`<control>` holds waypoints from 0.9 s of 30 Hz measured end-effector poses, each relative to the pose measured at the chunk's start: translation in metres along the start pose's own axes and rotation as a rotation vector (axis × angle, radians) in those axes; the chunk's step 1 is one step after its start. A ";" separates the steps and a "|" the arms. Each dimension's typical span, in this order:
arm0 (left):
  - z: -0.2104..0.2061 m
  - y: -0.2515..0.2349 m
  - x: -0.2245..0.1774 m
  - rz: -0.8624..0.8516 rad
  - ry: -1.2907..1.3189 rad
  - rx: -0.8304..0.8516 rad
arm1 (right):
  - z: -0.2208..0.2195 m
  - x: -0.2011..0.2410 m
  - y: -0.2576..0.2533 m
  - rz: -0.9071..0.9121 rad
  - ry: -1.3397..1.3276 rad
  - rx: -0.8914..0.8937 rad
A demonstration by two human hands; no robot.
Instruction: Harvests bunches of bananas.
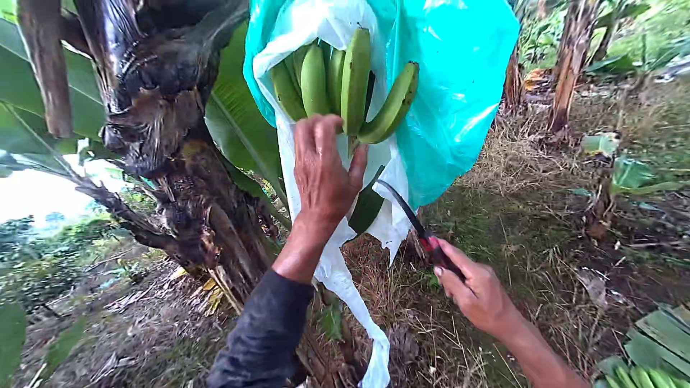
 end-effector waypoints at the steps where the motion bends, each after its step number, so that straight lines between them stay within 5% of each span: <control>1: -0.003 -0.009 -0.002 0.056 -0.002 -0.071 | -0.005 -0.002 -0.012 0.005 0.022 0.002; 6: -0.041 -0.048 0.000 0.234 -0.102 -0.270 | -0.015 -0.014 -0.070 0.088 0.091 -0.123; 21: -0.020 -0.061 0.031 0.280 0.127 -0.062 | -0.026 -0.020 -0.167 0.317 0.330 -0.258; 27: -0.016 -0.058 0.024 0.250 0.102 -0.069 | -0.005 0.038 -0.166 0.217 0.561 -0.156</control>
Point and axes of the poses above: each hand's wrist, its own y-axis away from the middle knuckle, its own z-axis out of the back of the hand, x = y × z, the point moved 2 cm from there along -y, towards the middle knuckle, and after that the axes turned 5 degrees about z, right-handed, at the moved point
